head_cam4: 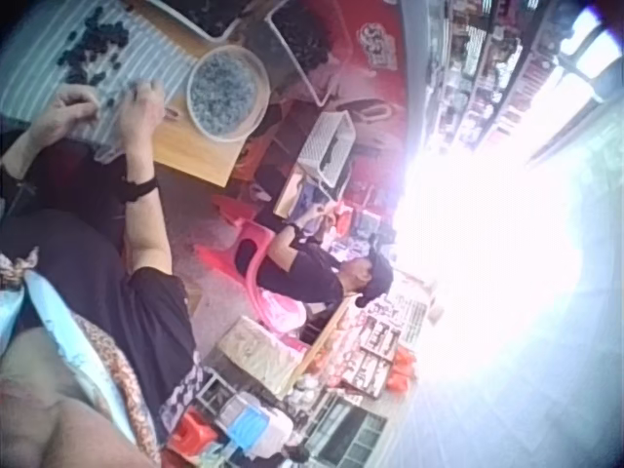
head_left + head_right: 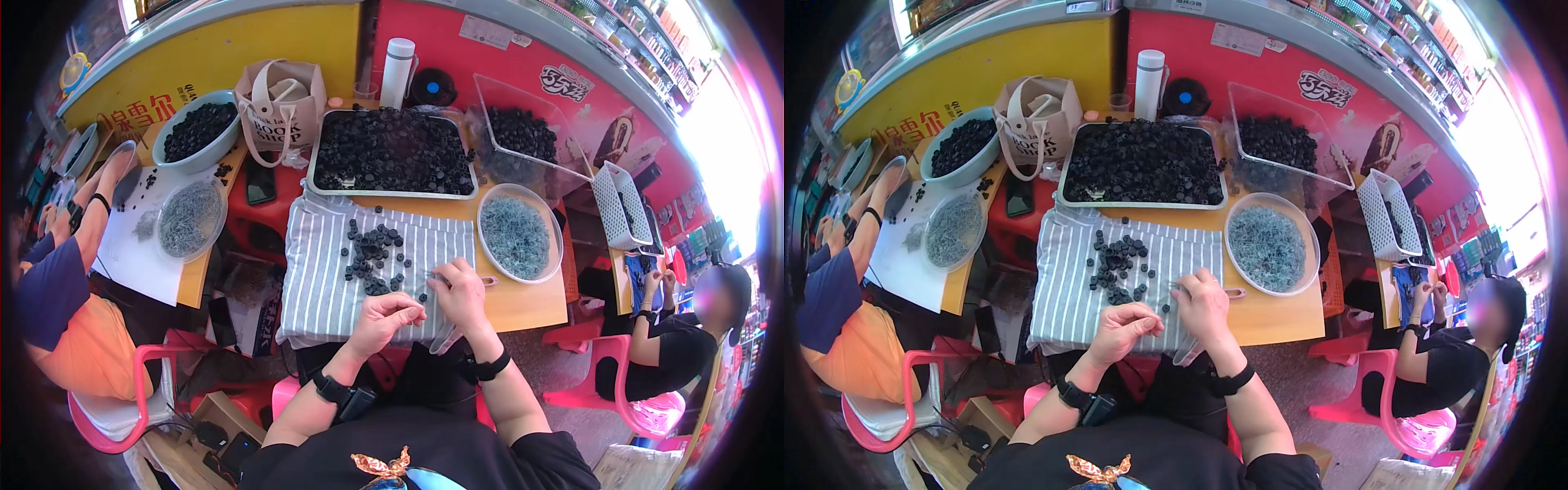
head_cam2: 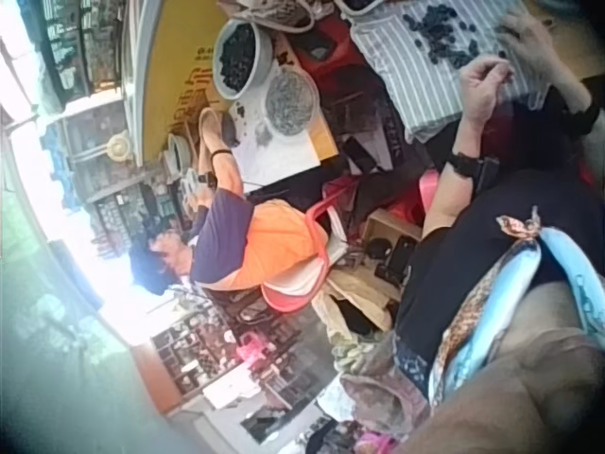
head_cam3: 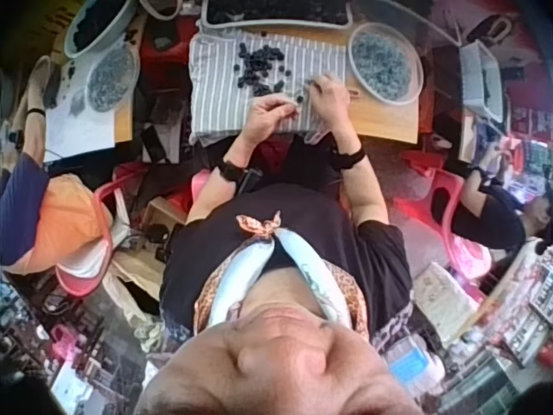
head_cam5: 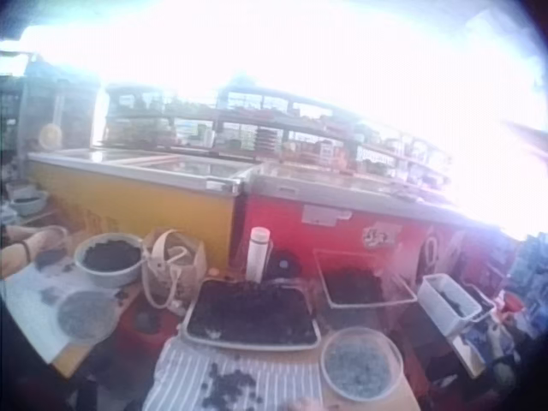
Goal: Sorting and inspecting small black plastic or rubber components on a worktable.
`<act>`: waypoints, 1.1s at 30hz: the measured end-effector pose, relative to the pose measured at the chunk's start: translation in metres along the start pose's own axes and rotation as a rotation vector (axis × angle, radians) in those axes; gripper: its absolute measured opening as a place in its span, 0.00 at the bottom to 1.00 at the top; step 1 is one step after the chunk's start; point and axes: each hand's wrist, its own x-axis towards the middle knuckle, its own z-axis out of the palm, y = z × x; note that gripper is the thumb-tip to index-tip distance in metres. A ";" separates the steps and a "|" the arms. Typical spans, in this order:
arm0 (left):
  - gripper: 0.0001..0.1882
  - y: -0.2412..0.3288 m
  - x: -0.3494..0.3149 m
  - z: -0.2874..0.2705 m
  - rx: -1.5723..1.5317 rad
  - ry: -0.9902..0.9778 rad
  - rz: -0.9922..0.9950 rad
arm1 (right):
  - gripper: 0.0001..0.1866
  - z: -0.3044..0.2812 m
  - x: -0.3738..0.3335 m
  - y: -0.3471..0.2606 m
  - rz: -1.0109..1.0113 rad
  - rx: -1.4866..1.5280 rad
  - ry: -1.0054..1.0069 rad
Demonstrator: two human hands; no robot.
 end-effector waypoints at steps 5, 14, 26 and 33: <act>0.05 0.002 -0.001 0.000 0.013 0.010 0.007 | 0.08 -0.002 0.011 -0.002 0.057 0.055 -0.054; 0.06 -0.002 -0.002 0.000 -0.035 0.027 0.009 | 0.03 -0.004 -0.002 0.003 0.138 0.385 -0.057; 0.06 -0.004 0.000 -0.003 -0.188 0.101 0.068 | 0.01 -0.005 -0.027 -0.015 -0.256 -0.217 0.035; 0.06 -0.005 0.001 -0.003 -0.168 0.095 0.059 | 0.04 -0.008 -0.028 -0.003 -0.025 0.076 0.118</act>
